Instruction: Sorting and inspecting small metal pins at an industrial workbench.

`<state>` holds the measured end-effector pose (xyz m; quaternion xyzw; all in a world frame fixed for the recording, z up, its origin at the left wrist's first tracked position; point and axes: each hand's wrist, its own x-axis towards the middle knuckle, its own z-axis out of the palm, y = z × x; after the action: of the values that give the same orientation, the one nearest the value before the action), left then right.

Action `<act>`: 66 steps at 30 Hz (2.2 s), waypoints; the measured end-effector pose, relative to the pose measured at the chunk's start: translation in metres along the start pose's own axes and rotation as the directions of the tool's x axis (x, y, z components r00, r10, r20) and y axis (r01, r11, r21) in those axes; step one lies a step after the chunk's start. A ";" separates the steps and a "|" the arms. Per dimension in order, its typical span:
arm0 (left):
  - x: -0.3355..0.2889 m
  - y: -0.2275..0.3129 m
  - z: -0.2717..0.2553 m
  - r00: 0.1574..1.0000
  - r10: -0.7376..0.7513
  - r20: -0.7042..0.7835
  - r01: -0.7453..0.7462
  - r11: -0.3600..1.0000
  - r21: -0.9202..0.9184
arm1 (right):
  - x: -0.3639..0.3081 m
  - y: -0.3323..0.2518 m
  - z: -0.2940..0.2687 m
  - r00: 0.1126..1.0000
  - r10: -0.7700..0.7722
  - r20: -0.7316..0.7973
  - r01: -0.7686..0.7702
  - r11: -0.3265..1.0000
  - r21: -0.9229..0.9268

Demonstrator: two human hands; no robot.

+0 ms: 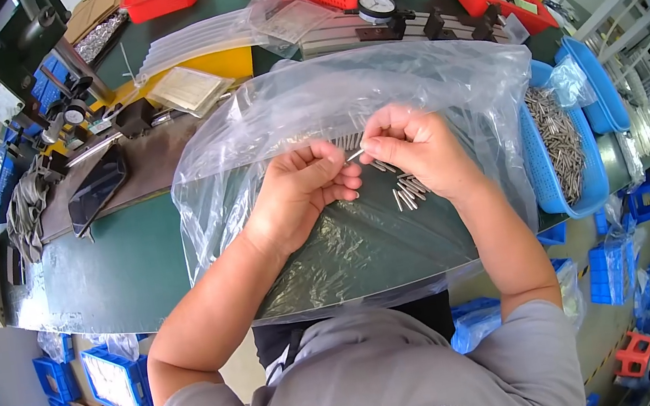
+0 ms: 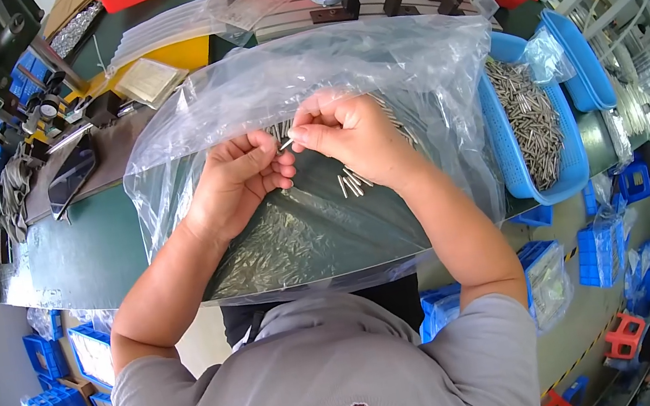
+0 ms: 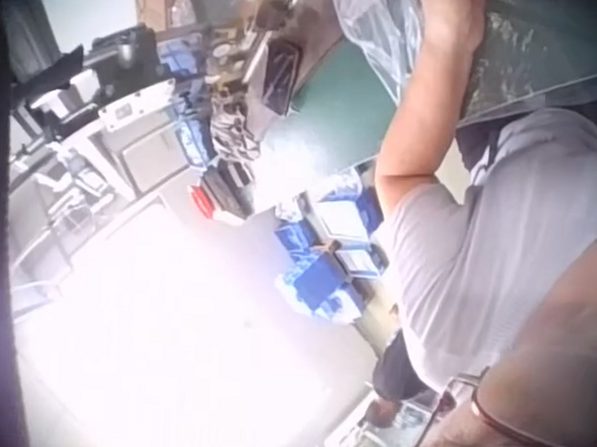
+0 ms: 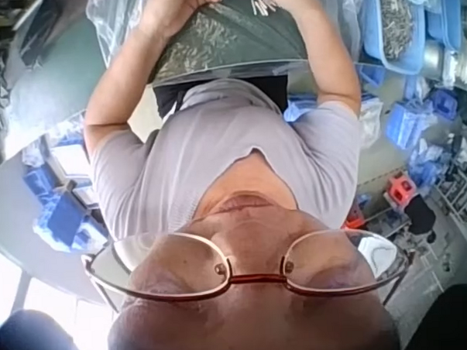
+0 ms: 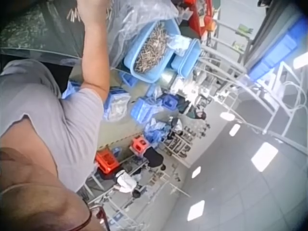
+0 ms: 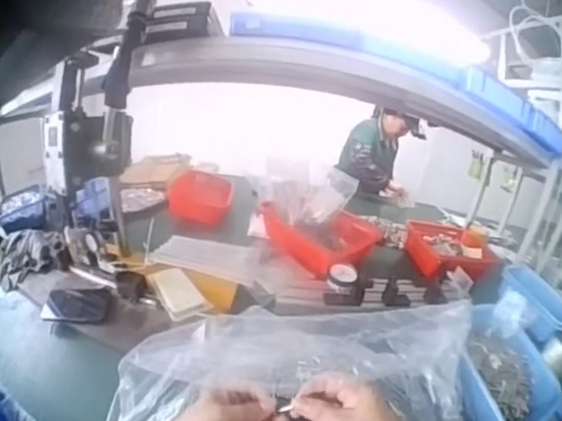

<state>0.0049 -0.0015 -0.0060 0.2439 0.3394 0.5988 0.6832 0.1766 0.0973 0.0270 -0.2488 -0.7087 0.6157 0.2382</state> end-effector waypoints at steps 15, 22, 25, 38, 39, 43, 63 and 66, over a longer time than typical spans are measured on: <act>-0.001 0.000 0.002 0.999 0.034 0.009 -0.034 0.998 0.045 | 0.006 0.004 0.004 0.922 0.302 0.242 -0.372 0.864 0.339; -0.001 -0.001 0.001 0.995 0.082 -0.065 -0.079 0.996 0.042 | 0.005 0.005 0.003 0.985 0.166 -0.051 -0.143 0.944 0.298; 0.000 0.000 0.001 0.989 0.095 -0.111 -0.090 0.995 0.046 | 0.006 0.002 -0.019 0.967 0.243 -0.083 -0.141 0.773 0.618; 0.000 0.001 -0.003 0.990 0.099 -0.099 -0.097 0.995 0.025 | -0.004 -0.006 -0.012 0.987 0.151 0.048 -0.083 0.751 -0.655; -0.001 0.002 -0.003 0.990 0.099 -0.099 -0.097 0.995 0.025 | -0.004 -0.006 -0.010 0.992 0.103 0.071 -0.020 0.690 -0.724; 0.001 0.001 -0.002 0.991 0.092 -0.101 -0.089 0.996 0.029 | -0.001 0.011 -0.008 0.976 -0.141 0.166 0.218 0.583 -0.782; -0.001 0.001 0.003 0.999 -0.003 -0.045 0.008 0.994 0.108 | 0.000 -0.001 0.000 0.990 0.037 0.134 -0.001 0.965 -0.263; 0.000 -0.001 0.003 0.999 -0.013 -0.031 0.017 0.993 0.121 | 0.000 0.003 -0.002 0.987 0.054 0.149 -0.026 0.982 -0.188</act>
<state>0.0076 -0.0016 -0.0047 0.2733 0.3869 0.5756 0.6666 0.1777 0.0990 0.0238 -0.2360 -0.7739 0.5692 0.1465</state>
